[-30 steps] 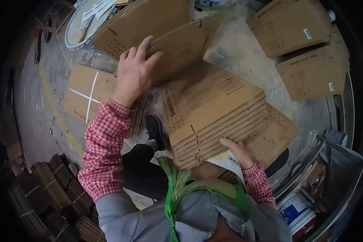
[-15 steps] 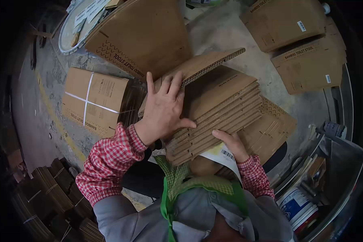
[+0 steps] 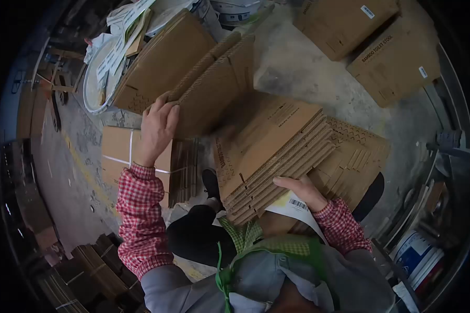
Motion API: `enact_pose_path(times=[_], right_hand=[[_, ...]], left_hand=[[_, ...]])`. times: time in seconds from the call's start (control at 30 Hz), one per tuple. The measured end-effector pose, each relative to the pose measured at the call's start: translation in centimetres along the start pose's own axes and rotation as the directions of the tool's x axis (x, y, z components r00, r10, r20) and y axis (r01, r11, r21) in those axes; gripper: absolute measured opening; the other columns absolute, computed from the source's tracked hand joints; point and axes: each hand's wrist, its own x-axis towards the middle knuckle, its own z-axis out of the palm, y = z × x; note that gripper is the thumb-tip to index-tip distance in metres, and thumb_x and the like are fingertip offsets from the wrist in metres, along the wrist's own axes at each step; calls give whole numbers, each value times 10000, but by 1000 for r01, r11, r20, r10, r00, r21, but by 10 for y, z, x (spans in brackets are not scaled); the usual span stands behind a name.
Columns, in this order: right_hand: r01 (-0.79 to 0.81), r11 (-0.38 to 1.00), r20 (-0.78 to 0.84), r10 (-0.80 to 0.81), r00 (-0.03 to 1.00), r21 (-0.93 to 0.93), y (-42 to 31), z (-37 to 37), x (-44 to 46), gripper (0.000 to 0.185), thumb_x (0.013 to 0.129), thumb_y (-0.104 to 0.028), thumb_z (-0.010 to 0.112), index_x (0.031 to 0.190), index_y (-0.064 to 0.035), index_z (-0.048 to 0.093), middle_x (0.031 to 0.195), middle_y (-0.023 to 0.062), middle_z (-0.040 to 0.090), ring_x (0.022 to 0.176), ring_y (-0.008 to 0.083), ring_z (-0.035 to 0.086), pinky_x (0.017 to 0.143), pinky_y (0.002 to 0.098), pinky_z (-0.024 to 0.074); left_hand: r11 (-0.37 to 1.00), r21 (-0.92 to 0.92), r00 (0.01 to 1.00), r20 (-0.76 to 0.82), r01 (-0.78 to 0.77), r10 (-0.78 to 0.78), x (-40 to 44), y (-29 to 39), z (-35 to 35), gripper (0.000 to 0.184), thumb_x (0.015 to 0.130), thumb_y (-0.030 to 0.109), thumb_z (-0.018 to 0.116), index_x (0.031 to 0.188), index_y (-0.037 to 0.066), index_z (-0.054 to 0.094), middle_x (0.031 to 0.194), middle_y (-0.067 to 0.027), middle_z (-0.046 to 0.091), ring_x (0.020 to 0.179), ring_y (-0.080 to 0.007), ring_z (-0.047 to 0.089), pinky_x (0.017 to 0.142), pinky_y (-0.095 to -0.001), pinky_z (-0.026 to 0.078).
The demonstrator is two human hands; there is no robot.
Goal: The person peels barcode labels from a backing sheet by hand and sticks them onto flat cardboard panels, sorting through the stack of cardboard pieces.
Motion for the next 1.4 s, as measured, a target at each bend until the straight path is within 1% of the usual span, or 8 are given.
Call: enact_pose_path(times=[0.33,0.47,0.63,0.77,0.93,1.13,1.2,1.4], right_hand=[[32,999,67,-32,997,1,0,-4,-3,529,840,-164,683,1274,18,444,1183,95,549,1090,189,531,930,307,447],[73,997,75,-70,995,-39,2,-5,-2,484,840,-135,678,1246,25,469,1167,92,559,1075,181,537,919,306,457],[-91,995,15,90,996,35,-5,2,-5,477,849,-109,653,1265,22,460,1200,91,546,1102,183,525,937,299,443],[-176,984,-58,174,983,-30,9,-5,-2,510,834,-103,650,1290,12,452,1235,93,533,1114,192,516,946,309,428],[-168,986,-87,167,982,-6,5,4,-3,499,835,-96,627,1287,21,450,1241,94,525,1130,193,502,961,308,412],[-87,983,-72,76,995,-164,-5,7,0,483,839,-88,616,1283,17,458,1236,95,527,1126,190,504,959,307,413],[-62,989,-82,52,995,-131,-3,8,-1,480,839,-92,621,1279,15,464,1237,97,527,1128,196,504,962,308,412],[15,993,-64,-23,998,-119,-3,11,-1,564,823,-92,634,1323,26,400,1266,113,510,1166,218,488,994,316,391]], left_hand=[[934,-270,970,122,234,-208,29,-41,-10,404,943,333,501,1047,-43,605,1173,-227,552,1108,-382,527,961,-390,372],[826,-399,889,391,398,-240,27,-13,-20,430,932,369,523,1080,-22,621,1091,-254,580,1152,-378,489,978,-393,356],[966,201,971,204,-163,121,1,47,4,292,857,232,606,1136,159,651,881,-78,576,785,-249,597,717,-378,435],[911,387,988,4,-142,152,26,29,9,501,790,124,606,1285,167,541,837,-97,587,666,-248,610,532,-361,473],[945,326,998,-59,21,-2,67,21,41,315,772,169,643,1063,97,544,769,-114,645,631,-286,632,557,-389,487],[998,-57,820,-569,23,-52,11,27,-76,157,789,51,630,935,18,583,743,-140,655,615,-273,631,579,-334,517],[721,-689,598,-547,75,-585,-30,35,-113,253,832,28,625,1079,3,577,870,-106,670,719,-231,644,705,-310,528],[225,-827,438,-480,-516,-760,-96,1,-23,512,860,23,588,1342,41,415,1325,-109,479,1235,-233,444,1075,-412,326]])
